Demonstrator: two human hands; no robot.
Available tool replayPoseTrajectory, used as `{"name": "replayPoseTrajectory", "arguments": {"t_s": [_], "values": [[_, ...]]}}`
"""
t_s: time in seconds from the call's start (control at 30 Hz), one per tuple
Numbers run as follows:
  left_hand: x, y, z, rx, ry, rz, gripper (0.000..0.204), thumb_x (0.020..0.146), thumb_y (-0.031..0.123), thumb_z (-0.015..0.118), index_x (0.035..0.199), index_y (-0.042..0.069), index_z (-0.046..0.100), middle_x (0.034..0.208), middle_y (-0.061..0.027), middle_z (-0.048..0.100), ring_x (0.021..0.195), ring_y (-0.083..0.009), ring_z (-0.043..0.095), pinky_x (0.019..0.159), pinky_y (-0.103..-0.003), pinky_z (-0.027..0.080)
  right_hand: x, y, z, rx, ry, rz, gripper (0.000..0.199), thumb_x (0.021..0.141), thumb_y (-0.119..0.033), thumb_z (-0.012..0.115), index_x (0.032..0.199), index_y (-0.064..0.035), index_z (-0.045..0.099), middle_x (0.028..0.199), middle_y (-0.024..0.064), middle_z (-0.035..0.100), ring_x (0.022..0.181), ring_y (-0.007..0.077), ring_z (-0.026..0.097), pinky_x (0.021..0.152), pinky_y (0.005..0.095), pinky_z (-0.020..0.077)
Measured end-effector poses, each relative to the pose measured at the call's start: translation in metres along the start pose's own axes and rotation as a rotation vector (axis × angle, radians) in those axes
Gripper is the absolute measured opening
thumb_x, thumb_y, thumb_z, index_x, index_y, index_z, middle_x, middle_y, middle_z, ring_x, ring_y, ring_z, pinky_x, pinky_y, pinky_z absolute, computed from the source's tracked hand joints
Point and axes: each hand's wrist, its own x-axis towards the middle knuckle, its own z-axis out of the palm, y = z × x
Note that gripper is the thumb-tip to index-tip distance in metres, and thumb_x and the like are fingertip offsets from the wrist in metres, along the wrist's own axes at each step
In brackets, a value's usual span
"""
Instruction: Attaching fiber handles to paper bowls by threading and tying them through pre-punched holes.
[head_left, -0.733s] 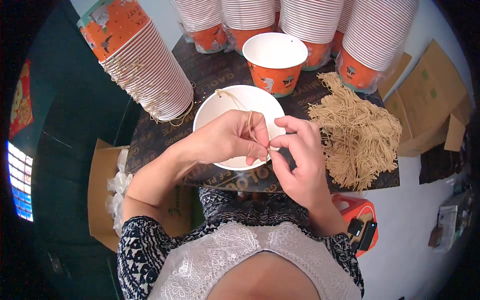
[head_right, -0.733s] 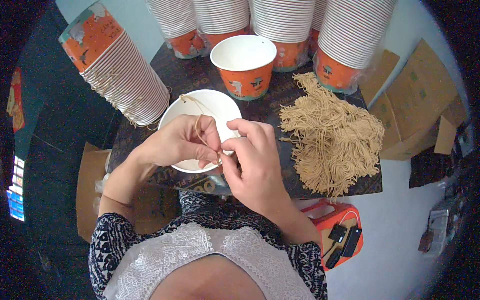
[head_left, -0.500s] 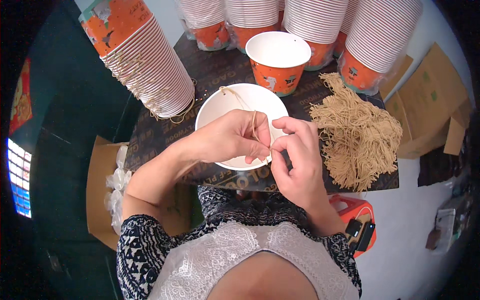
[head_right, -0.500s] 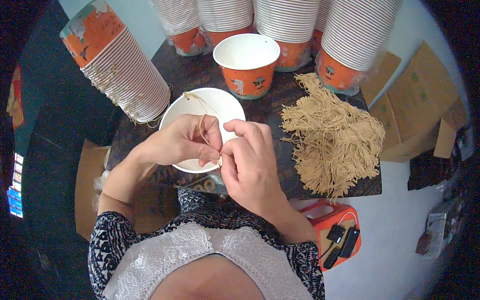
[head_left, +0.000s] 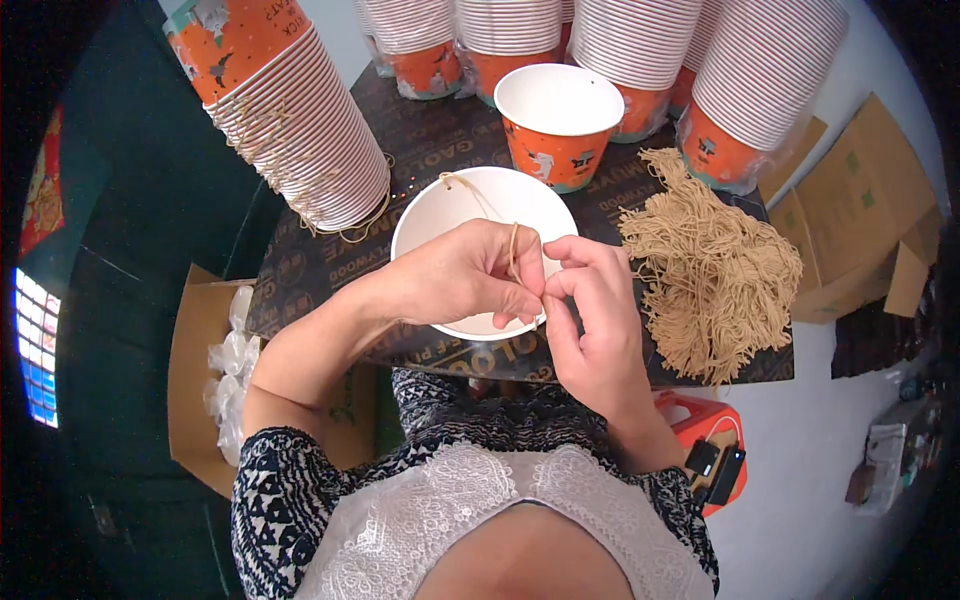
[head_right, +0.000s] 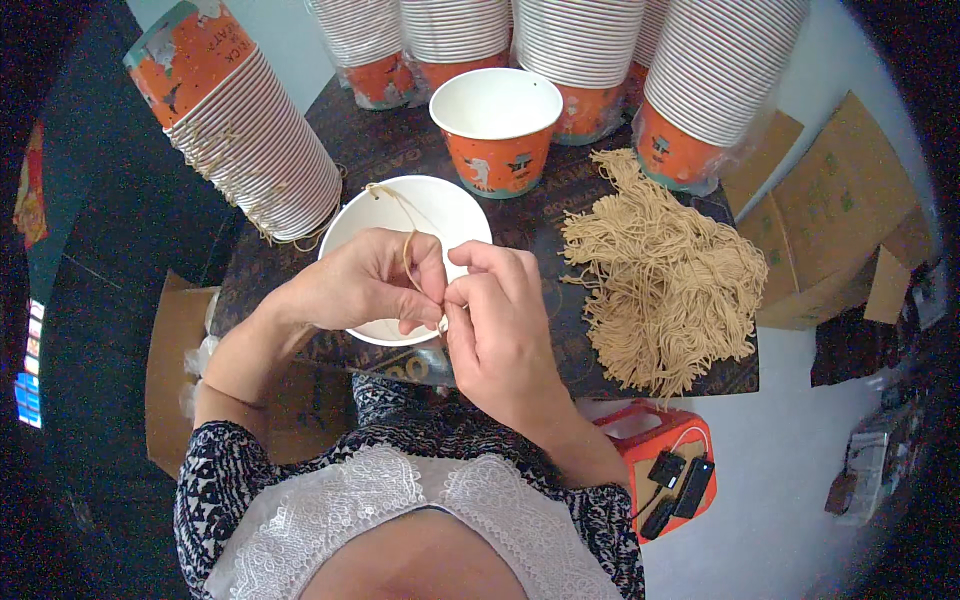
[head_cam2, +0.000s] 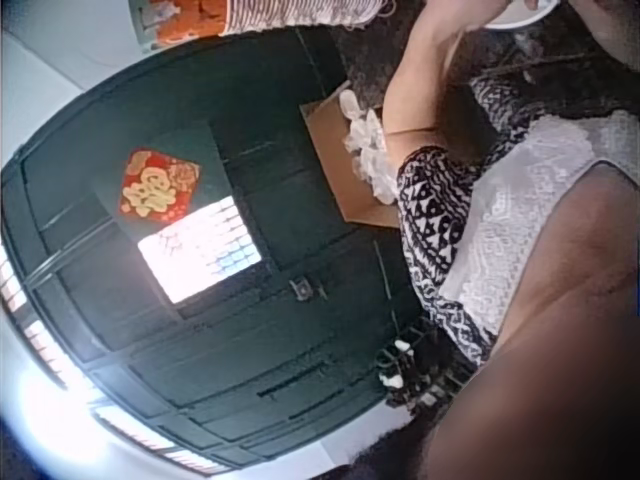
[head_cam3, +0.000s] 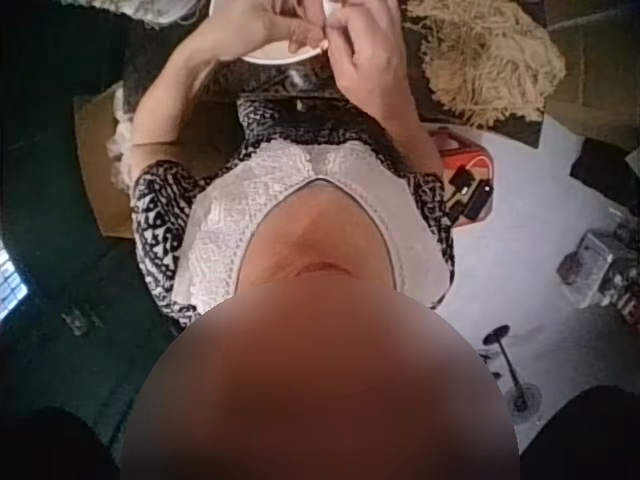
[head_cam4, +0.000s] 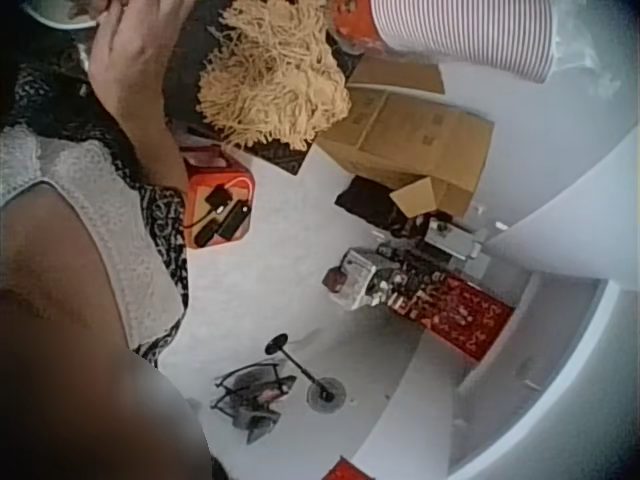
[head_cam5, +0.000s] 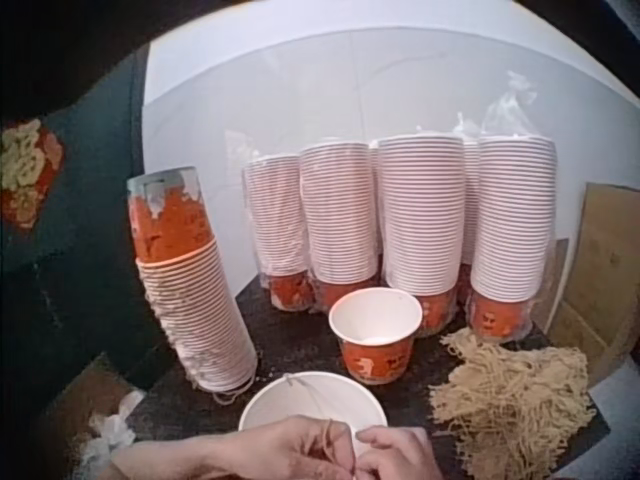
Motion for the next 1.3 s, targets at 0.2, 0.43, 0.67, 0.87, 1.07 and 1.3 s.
{"name": "replayPoseTrajectory", "arguments": {"t_s": [0.2,0.43,0.67,0.87,1.07,1.3], "values": [[-0.001,0.004,-0.001,0.027,-0.037,-0.012,0.009,0.087,-0.003,0.065,0.088,-0.001,0.057,0.077,-0.0041,0.063,0.072,-0.0105,0.059,0.068,-0.024,0.048,-0.003,-0.002,0.002,0.049,0.003,0.079,0.013,0.082,0.006,0.061,0.091,-0.0002,0.054,0.117,0.0195,0.053,0.102,0.0349,0.051,0.088,0.0438,0.0438],[0.003,0.002,-0.001,-0.037,-0.028,-0.082,0.009,0.088,-0.001,0.066,0.089,-0.002,0.058,0.080,-0.0063,0.065,0.074,-0.0125,0.063,0.071,-0.024,0.049,-0.010,-0.012,0.005,-0.028,0.087,0.019,0.013,0.082,0.008,0.060,0.091,-0.0004,0.055,0.120,0.0189,0.055,0.102,0.0319,0.055,0.088,0.0401,0.0464],[0.004,0.004,-0.001,0.016,-0.023,-0.084,0.007,0.088,-0.002,0.066,0.086,-0.001,0.059,0.081,-0.0066,0.066,0.075,-0.0127,0.064,0.072,-0.025,0.050,-0.014,-0.011,0.008,-0.172,0.143,-0.134,0.023,0.074,0.007,0.067,0.093,-0.0032,0.058,0.117,0.0159,0.057,0.101,0.0343,0.053,0.086,0.0444,0.0421],[0.000,0.004,0.001,0.049,-0.036,-0.032,0.013,0.082,-0.006,0.070,0.085,0.000,0.059,0.086,-0.0065,0.066,0.082,-0.0113,0.062,0.076,-0.024,0.049,-0.010,0.004,-0.008,-0.209,0.091,-0.107,0.017,0.078,-0.002,0.067,0.093,-0.0068,0.060,0.110,0.0081,0.061,0.104,0.0324,0.053,0.089,0.0450,0.0364],[-0.009,-0.001,0.017,0.288,0.090,0.144,0.014,0.081,-0.008,0.066,0.087,0.001,0.057,0.087,-0.0029,0.061,0.082,-0.0131,0.060,0.077,-0.028,0.048,-0.004,0.005,-0.010,-0.299,0.031,-0.080,0.016,0.079,-0.003,0.066,0.094,-0.0072,0.063,0.104,0.0050,0.060,0.107,0.0302,0.051,0.091,0.0453,0.0340],[-0.017,-0.006,0.037,0.848,0.320,0.586,0.018,0.081,-0.004,0.065,0.088,0.002,0.049,0.083,-0.0151,0.051,0.068,-0.0355,0.059,0.059,-0.042,0.049,0.001,-0.005,-0.016,-0.211,-0.095,-0.002,0.016,0.077,-0.003,0.066,0.093,-0.0067,0.066,0.099,0.0049,0.056,0.107,0.0295,0.047,0.093,0.0453,0.0322]]}}
